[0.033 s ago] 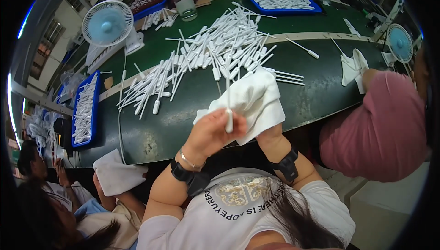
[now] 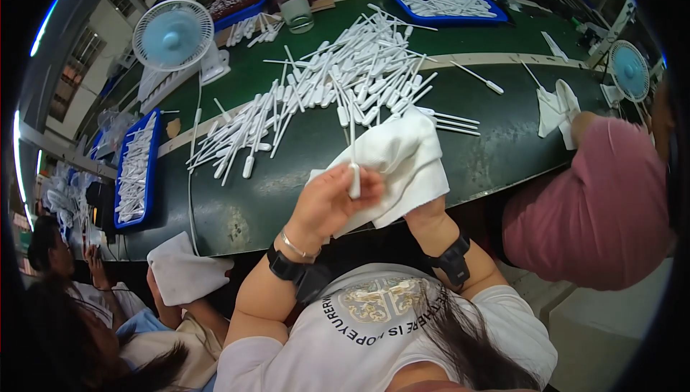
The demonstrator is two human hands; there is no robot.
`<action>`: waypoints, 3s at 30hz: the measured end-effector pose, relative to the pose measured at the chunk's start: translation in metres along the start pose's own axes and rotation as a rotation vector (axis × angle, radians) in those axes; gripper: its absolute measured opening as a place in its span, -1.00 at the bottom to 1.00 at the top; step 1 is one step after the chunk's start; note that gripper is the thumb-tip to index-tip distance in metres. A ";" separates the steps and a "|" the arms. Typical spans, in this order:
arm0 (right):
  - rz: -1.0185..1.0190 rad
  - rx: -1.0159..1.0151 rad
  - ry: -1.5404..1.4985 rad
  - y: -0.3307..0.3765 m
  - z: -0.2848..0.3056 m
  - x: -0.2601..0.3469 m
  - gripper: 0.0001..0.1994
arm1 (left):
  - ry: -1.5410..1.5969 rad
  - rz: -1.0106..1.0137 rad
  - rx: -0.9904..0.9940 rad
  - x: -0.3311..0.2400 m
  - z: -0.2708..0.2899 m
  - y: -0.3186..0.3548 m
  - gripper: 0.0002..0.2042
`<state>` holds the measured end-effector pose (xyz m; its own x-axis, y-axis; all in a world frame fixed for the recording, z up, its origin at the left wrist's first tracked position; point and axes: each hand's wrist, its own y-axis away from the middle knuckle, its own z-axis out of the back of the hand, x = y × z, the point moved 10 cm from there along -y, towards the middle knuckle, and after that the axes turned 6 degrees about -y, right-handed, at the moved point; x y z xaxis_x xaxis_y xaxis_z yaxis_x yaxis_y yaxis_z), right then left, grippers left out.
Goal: The person picks up a swab from the table, wipes the tip and handle with a cloth, and places it into a blue tray, repeating the process for several swabs.
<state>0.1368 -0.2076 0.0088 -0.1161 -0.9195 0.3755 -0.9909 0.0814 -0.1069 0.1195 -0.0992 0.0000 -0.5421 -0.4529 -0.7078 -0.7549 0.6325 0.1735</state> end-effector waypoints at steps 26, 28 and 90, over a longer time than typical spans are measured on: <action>0.070 0.233 0.476 0.011 -0.007 -0.035 -0.46 | -0.181 -0.185 -0.180 -0.009 0.039 0.035 -0.84; 0.044 0.225 0.453 0.012 0.001 -0.037 -0.46 | -0.209 -0.204 -0.207 -0.008 0.045 0.036 -0.85; -0.091 0.146 0.256 -0.001 0.012 -0.021 -0.57 | 0.184 0.219 0.158 0.047 0.007 0.033 -0.74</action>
<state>0.1415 -0.1928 -0.0105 -0.0594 -0.7922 0.6074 -0.9800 -0.0694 -0.1864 0.0718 -0.0948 -0.0326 -0.7536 -0.3924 -0.5273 -0.5544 0.8104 0.1893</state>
